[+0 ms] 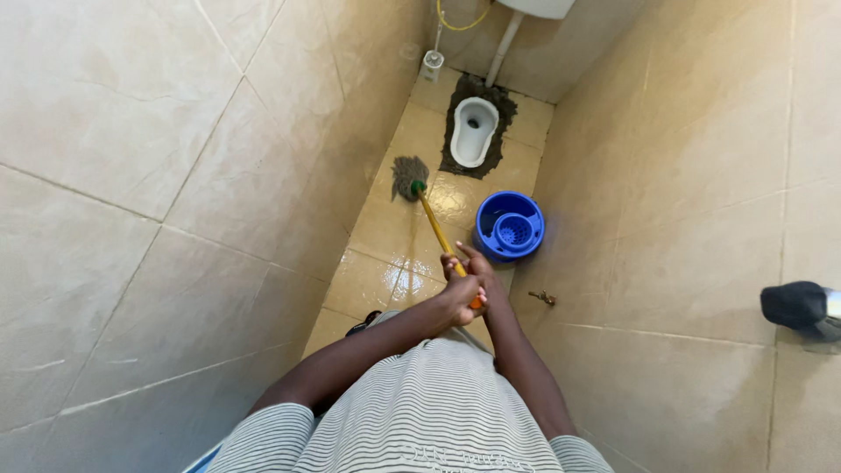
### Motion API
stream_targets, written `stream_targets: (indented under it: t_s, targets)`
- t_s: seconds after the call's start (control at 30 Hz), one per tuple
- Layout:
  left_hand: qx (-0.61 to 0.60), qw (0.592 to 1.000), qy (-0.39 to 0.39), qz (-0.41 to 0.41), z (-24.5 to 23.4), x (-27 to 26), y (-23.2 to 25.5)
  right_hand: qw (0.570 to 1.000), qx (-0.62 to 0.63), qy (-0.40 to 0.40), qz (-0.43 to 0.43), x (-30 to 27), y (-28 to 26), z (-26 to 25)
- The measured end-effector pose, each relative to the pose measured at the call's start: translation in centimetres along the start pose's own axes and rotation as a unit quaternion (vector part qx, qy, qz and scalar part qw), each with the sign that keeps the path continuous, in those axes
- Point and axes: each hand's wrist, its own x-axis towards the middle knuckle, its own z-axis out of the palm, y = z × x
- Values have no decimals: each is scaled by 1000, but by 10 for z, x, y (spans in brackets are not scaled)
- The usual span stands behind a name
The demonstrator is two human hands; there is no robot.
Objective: The person cleans the floor of a small bathroom by hand using a mop, repeatedly dipping the mop into a blue bucket and scrubbing the tiles around a squat toilet.
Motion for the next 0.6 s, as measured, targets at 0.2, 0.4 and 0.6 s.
stream_targets:
  t_s: [0.2,0.4,0.6]
  targets:
    - [26,998,-53,-14,41,35,-10,977,201,-45,-63,-27,0,-18]
    - [22,995,-65,-68,-2,28,-31,983,67,57,-159,-18,25,-26]
    - [-164,982,19,-97,-101,-54,-3,975,-28,159,-150,62,63,-4]
